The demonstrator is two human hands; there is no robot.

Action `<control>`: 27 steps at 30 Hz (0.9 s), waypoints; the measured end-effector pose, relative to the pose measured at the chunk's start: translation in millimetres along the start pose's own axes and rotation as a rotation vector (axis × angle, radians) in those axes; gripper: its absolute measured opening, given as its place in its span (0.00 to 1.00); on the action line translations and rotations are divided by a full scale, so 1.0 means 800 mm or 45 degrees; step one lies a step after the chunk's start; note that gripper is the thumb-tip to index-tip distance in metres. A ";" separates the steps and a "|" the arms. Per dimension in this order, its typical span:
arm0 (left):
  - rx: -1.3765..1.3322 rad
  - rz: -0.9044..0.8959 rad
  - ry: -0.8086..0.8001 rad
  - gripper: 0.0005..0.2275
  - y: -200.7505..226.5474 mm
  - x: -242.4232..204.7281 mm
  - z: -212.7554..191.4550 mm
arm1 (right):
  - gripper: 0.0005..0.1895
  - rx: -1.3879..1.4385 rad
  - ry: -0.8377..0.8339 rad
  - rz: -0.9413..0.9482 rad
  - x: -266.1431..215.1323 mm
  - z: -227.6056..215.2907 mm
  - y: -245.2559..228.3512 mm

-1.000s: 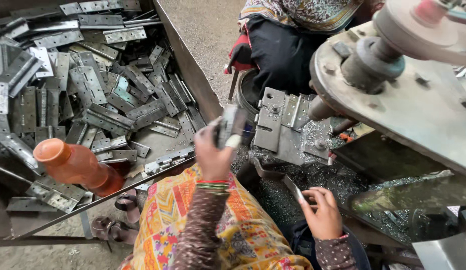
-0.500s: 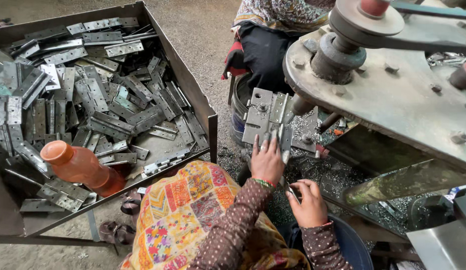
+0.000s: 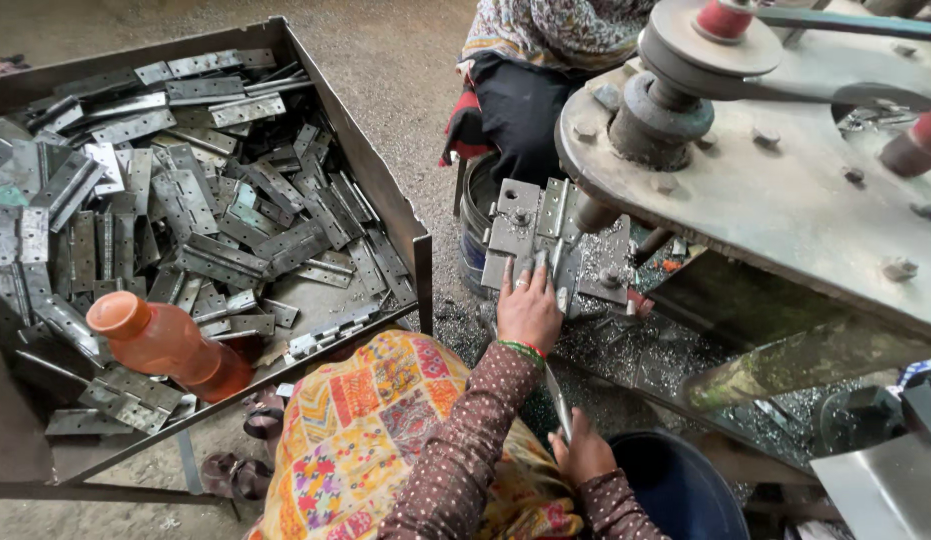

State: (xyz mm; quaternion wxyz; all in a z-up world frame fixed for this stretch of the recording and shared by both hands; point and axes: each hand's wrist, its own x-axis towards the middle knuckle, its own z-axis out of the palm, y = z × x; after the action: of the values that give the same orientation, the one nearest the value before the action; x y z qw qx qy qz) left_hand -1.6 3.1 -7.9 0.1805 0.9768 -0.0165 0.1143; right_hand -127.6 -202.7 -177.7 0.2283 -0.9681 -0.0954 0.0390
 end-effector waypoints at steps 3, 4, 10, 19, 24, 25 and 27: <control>0.190 0.124 0.232 0.21 0.002 -0.005 -0.002 | 0.46 -0.273 -0.402 0.235 0.036 -0.036 -0.008; 0.199 0.120 0.206 0.21 -0.001 -0.006 0.000 | 0.47 -0.364 -0.419 0.224 0.046 -0.053 -0.015; 0.233 0.032 0.016 0.20 -0.005 0.033 0.037 | 0.39 -0.276 -0.532 0.304 0.085 -0.101 -0.034; 0.175 0.072 0.098 0.18 -0.006 0.013 0.030 | 0.40 -0.214 -0.313 0.247 0.000 -0.002 -0.004; 0.254 0.101 0.143 0.18 -0.005 0.028 0.019 | 0.41 -0.291 -0.523 0.284 0.072 -0.078 -0.020; 0.222 0.081 0.118 0.18 -0.004 0.031 0.022 | 0.39 -0.303 -0.581 0.312 0.082 -0.091 -0.024; 0.160 0.050 0.086 0.17 -0.001 0.047 0.027 | 0.37 -0.296 -0.603 0.344 0.082 -0.102 -0.033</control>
State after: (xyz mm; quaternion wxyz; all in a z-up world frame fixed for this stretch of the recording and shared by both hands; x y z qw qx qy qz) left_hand 39.5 -3.2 -19.4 0.1171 0.9812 -0.0225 0.1516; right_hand -57.8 -201.6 -95.2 0.0801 -0.9556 -0.0201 0.2828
